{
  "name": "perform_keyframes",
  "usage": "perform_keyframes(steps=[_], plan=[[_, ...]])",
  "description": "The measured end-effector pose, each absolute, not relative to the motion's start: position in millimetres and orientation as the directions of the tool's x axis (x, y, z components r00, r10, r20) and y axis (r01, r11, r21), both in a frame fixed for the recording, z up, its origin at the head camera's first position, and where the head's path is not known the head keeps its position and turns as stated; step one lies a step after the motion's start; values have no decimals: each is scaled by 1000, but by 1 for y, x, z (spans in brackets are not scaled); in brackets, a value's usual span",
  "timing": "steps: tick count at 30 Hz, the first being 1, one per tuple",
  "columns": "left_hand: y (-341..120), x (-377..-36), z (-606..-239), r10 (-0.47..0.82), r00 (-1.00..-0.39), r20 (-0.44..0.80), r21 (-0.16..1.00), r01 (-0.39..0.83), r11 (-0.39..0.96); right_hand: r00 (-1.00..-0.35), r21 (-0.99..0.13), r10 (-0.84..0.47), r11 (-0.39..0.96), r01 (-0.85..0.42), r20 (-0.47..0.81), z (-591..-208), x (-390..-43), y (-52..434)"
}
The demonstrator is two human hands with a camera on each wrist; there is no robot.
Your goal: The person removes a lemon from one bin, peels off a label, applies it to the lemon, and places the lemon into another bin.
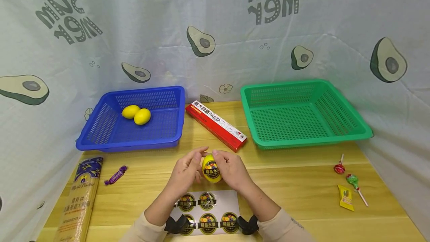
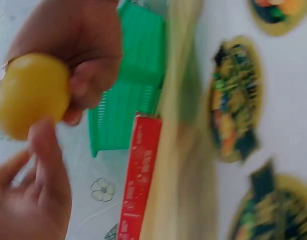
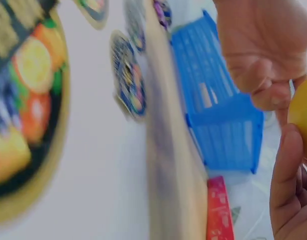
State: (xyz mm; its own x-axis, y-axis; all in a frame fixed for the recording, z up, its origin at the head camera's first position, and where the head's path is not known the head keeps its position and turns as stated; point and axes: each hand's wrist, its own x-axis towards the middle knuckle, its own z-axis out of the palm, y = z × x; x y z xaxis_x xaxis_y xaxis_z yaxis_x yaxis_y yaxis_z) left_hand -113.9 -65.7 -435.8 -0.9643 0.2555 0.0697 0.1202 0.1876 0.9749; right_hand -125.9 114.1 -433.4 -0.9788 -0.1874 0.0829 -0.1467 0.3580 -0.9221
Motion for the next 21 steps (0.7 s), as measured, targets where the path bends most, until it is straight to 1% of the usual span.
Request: perform_keyframes(steps=[3,5,9,12,16,18,21], plan=[[-69,-113,-432,403,-915,25,991,75,109,-986,-914,-168,397,-88,22,-429,-130,121],[-68,-113,-431,451,-892,-3,999,21,48,-988,-907,-153,415,-71,7,-427,-132,123],[-65,-112,-433,429,-903,-17,996,-53,-73,-988,-928,-150,371,-32,-26,-427,-131,124],[-62,-111,-435,400,-917,-5,984,-76,-160,-983,-934,-181,353,-56,-9,-429,-127,122],[-59,-110,-438,400,-917,13,973,-81,-218,-978,-859,-187,481,-175,95,-430,-123,118],[-59,-110,-439,401,-916,24,972,-73,-225,-978,-821,-169,537,-193,120,-430,-122,116],[-58,-110,-437,394,-919,29,972,-66,-226,-979,-804,-151,561,-197,135,-428,-120,115]])
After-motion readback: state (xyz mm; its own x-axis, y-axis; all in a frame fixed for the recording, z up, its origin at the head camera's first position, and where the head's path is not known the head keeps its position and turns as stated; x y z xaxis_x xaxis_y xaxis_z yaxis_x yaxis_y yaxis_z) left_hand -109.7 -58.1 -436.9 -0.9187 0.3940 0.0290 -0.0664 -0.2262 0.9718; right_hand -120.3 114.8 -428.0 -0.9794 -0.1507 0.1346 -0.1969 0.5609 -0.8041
